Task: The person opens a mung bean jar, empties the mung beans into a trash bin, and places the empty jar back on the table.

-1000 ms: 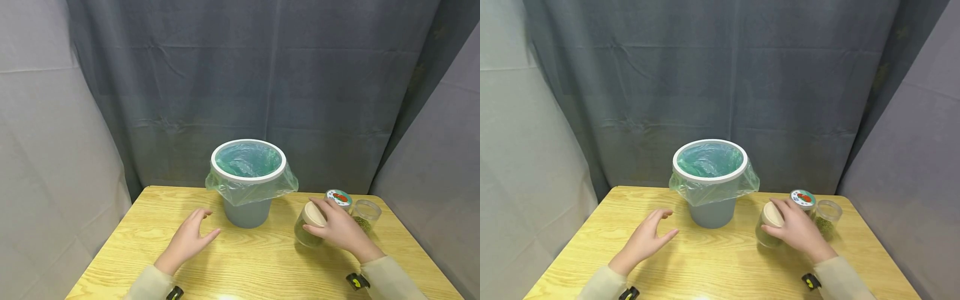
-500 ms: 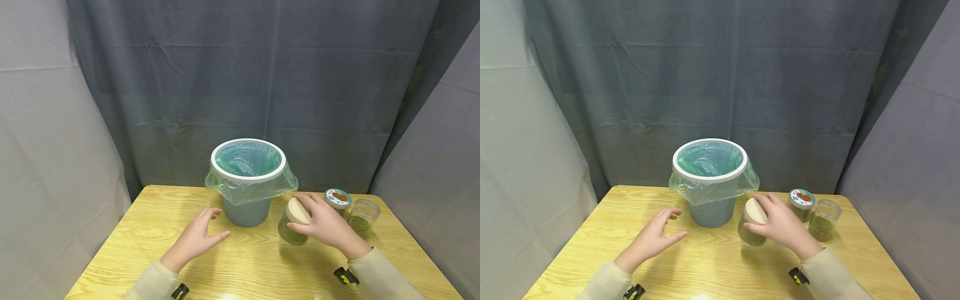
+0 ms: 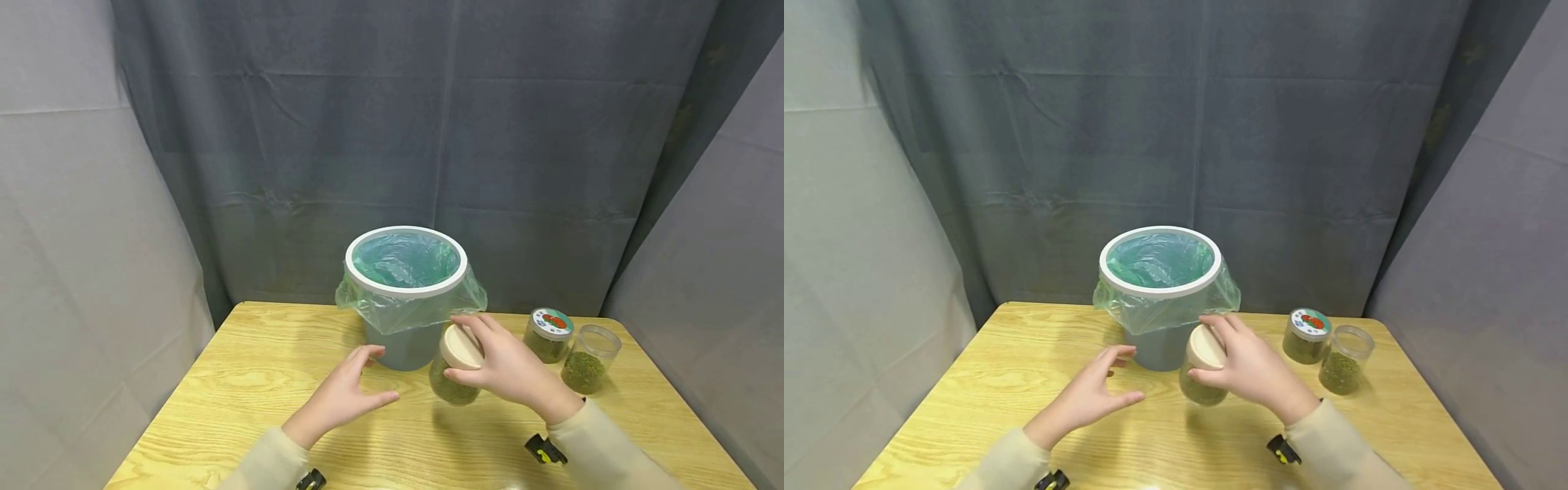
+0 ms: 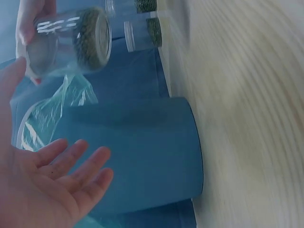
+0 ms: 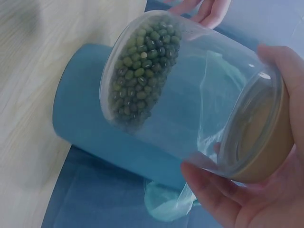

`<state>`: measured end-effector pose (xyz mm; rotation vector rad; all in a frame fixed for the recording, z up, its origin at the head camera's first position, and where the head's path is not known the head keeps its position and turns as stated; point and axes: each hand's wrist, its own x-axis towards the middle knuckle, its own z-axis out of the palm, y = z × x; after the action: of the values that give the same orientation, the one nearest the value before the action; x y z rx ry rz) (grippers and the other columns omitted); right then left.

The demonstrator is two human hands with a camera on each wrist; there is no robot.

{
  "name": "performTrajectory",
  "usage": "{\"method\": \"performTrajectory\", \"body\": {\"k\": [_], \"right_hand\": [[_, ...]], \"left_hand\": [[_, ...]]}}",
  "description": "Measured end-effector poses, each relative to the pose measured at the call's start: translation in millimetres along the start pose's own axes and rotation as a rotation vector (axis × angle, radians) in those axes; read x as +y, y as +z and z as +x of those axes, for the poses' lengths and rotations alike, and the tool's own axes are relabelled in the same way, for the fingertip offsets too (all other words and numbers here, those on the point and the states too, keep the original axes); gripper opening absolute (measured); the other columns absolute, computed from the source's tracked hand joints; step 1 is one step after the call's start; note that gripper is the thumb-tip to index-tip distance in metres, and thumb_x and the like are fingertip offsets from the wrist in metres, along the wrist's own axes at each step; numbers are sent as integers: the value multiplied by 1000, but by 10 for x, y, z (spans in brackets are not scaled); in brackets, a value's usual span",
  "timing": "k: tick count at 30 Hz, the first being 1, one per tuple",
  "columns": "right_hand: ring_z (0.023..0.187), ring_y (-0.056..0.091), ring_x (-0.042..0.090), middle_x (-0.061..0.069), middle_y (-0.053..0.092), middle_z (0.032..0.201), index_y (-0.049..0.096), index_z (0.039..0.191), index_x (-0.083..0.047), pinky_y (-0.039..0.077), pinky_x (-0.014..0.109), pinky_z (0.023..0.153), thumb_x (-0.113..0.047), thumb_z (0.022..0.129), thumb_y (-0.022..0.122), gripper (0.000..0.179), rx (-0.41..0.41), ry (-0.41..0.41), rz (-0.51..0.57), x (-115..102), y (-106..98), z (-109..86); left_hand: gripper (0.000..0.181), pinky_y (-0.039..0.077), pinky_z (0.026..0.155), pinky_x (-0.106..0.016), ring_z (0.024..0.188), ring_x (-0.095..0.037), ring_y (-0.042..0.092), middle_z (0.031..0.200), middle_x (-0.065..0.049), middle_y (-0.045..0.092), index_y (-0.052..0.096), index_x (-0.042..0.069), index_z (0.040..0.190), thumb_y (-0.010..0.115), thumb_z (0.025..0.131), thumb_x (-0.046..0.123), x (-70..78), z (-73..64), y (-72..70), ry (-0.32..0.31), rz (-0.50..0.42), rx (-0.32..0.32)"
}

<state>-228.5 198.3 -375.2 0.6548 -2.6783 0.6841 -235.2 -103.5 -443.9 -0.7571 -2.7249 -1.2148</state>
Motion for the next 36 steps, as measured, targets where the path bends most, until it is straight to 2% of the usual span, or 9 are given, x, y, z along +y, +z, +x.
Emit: {"method": "performTrajectory", "body": {"k": [3, 9, 15, 20, 24, 27, 29, 34, 36], "right_hand": [[100, 64, 19, 5, 61, 135, 55, 143, -17, 54, 38, 79, -49, 77, 88, 80, -9, -9, 6, -55, 32, 12], [90, 60, 11, -2, 61, 124, 55, 142, -21, 51, 29, 71, -53, 77, 87, 79, -27, -33, 8, -164, 81, 18], [93, 60, 9, -3, 61, 123, 57, 142, -19, 52, 28, 74, -52, 76, 88, 81, -34, -73, 12, -265, 126, 16], [92, 60, 8, -5, 61, 121, 58, 141, -19, 52, 25, 74, -51, 75, 88, 79, -41, -106, 26, -327, 172, -2], [91, 59, 8, -6, 61, 117, 58, 140, -20, 51, 23, 72, -51, 75, 89, 78, -47, -128, 40, -372, 213, -18], [91, 59, 8, -6, 61, 117, 58, 139, -20, 51, 23, 71, -51, 74, 89, 78, -48, -146, 49, -404, 239, -33], [91, 60, 8, -6, 61, 118, 59, 139, -19, 51, 23, 72, -51, 74, 89, 78, -47, -159, 51, -423, 253, -44], [91, 60, 7, -7, 61, 117, 59, 138, -19, 51, 23, 72, -52, 74, 89, 78, -51, -176, 53, -448, 281, -68], [91, 60, 8, -7, 61, 117, 59, 138, -20, 51, 23, 72, -53, 74, 88, 78, -50, -180, 55, -453, 287, -73]], "left_hand": [[86, 50, 105, -55, 135, -34, 54, 149, -7, 53, 44, 13, 152, 80, 86, 53, 43, 9, 59, -7, -33, -26], [89, 50, 106, -53, 135, -32, 54, 151, -6, 51, 41, 15, 154, 82, 84, 52, 114, 30, 180, -4, -71, -52], [93, 50, 107, -52, 133, -30, 56, 151, -7, 51, 39, 12, 154, 85, 82, 49, 146, 55, 293, 13, -116, -76], [95, 48, 107, -55, 133, -30, 57, 150, -4, 51, 37, 14, 155, 86, 81, 49, 170, 67, 374, 16, -169, -106], [94, 49, 107, -51, 132, -27, 57, 148, 0, 53, 38, 18, 153, 87, 79, 50, 191, 57, 423, 18, -187, -116], [92, 51, 105, -43, 128, -21, 57, 143, 4, 55, 39, 22, 151, 88, 78, 50, 199, 40, 457, 22, -198, -116], [91, 50, 106, -39, 127, -17, 57, 141, 5, 56, 39, 23, 151, 89, 78, 47, 199, 35, 485, 33, -240, -121], [90, 47, 109, -34, 126, -12, 58, 137, 6, 58, 39, 22, 148, 91, 77, 39, 186, 19, 560, 65, -313, -117], [90, 48, 108, -34, 124, -12, 58, 135, 6, 58, 40, 22, 147, 92, 75, 39, 177, 10, 582, 60, -309, -106]]}}
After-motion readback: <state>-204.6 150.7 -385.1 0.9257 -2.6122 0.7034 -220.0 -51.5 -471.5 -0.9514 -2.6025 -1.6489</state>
